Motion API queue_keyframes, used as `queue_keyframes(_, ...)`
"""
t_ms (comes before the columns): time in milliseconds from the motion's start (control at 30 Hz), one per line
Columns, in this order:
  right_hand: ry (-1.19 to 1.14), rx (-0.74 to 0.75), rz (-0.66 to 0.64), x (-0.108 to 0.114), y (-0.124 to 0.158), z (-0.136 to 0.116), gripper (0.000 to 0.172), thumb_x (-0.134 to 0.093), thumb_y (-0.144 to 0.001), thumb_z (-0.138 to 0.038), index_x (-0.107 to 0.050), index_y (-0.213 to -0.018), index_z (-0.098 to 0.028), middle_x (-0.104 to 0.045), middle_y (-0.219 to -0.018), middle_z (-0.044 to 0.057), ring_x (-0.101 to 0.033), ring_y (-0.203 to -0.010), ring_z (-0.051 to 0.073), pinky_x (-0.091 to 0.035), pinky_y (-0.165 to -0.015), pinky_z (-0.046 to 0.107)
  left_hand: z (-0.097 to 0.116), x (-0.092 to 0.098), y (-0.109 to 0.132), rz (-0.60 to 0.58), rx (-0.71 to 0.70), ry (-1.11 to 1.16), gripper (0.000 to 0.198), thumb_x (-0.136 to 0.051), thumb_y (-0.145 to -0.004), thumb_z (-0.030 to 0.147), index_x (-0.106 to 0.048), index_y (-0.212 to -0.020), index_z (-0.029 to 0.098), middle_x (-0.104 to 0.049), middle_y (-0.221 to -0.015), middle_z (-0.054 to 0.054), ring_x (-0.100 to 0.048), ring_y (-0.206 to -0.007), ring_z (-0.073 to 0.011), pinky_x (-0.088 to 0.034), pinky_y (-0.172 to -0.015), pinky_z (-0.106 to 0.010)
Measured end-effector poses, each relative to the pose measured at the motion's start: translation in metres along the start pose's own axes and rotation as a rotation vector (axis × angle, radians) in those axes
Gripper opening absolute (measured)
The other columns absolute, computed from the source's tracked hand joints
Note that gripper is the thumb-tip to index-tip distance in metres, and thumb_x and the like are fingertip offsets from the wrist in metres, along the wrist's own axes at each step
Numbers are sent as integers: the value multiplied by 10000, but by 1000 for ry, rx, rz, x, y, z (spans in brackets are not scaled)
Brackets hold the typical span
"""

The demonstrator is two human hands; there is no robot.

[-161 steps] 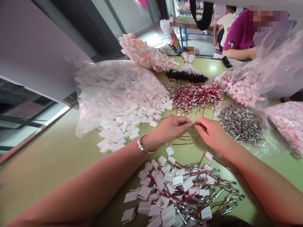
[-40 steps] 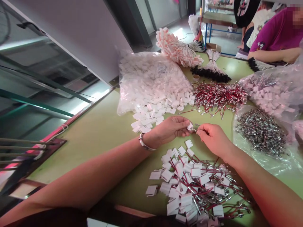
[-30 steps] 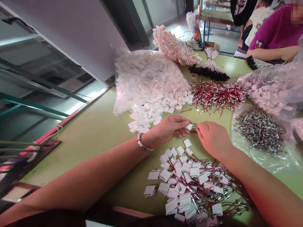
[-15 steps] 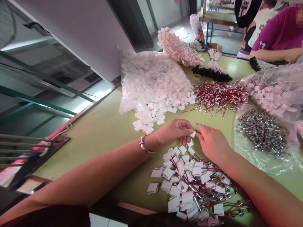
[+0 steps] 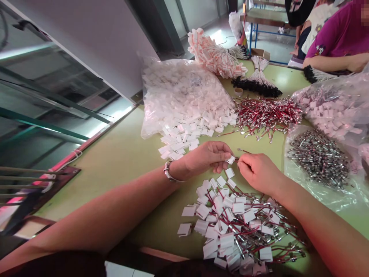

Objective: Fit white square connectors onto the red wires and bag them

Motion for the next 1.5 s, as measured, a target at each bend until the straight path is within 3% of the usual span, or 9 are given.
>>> queue_keyframes(500,156,13,-3,-5,1,4,291,-415,-879,-242,-498,-602,-204,-477,-515,-25,-386,-486,112,-296,-495,253,6,-14,10,2,-17,-319,163,-604,-819,316,-558,-783,164,-579,-530,31,-523,-423,-87,-419,-457,-228)
queue_keyframes(567,100,-20,-66,-5,5,6,293,-434,-874,-248,-540,-605,-200,-494,-511,-30,-400,-480,105,-302,-485,247,28,-1,17,8,-76,-532,226,-658,-772,375,-593,-804,160,-627,-631,-9,-555,-514,-107,-421,-512,-239)
queue_keyframes(633,29,-5,-185,-10,11,3,274,-474,-864,-261,-599,-628,-202,-533,-526,-32,-432,-486,103,-320,-486,244,61,33,30,219,-201,-850,265,-727,-693,392,-625,-796,171,-656,-755,-45,-575,-662,-146,-416,-597,-251)
queue_keyframes(733,-36,54,-315,-12,16,0,227,-554,-841,-319,-669,-677,-213,-586,-563,-23,-467,-501,112,-341,-482,253,64,84,46,390,16,-1212,245,-740,-630,367,-574,-607,189,-585,-598,-29,-532,-636,-187,-342,-563,-267)
queue_keyframes(900,227,-160,26,22,-8,40,211,-536,-863,-301,-694,-754,-212,-637,-690,12,-497,-523,126,-358,-514,284,47,98,48,386,138,-1374,150,-609,-677,193,-514,-561,199,-531,-523,-31,-523,-614,-222,-303,-560,-288)
queue_keyframes(1100,538,-115,132,13,-25,49,153,-527,-881,-247,-661,-836,-188,-611,-870,57,-549,-673,158,-339,-541,294,41,74,27,375,-62,-1368,99,-523,-758,223,-610,-761,175,-619,-820,-94,-574,-775,-259,-396,-677,-327)
queue_keyframes(1267,438,-178,227,29,-16,44,127,-504,-865,-208,-622,-828,-180,-640,-755,40,-533,-594,153,-320,-529,293,40,45,16,357,-229,-1231,137,-550,-792,249,-602,-877,155,-604,-890,-93,-562,-795,-213,-431,-729,-322)
queue_keyframes(1400,237,-128,214,25,-11,22,153,-499,-870,-265,-632,-836,-196,-639,-631,4,-516,-523,135,-342,-530,282,42,39,17,432,-268,-829,101,-593,-796,275,-557,-786,181,-585,-687,-18,-529,-650,-137,-423,-632,-269)
queue_keyframes(1500,167,-89,204,19,-11,13,193,-501,-862,-281,-660,-782,-208,-631,-597,-8,-492,-499,119,-340,-518,271,30,35,14,360,-214,-466,163,-661,-739,283,-551,-796,177,-556,-619,16,-525,-591,-104,-422,-567,-237)
Point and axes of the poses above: each hand's wrist, its own y-axis away from the middle knuckle, its own x-axis out of the back of the hand, z = x × y, the point moved 10 cm from there along -y, towards the middle knuckle
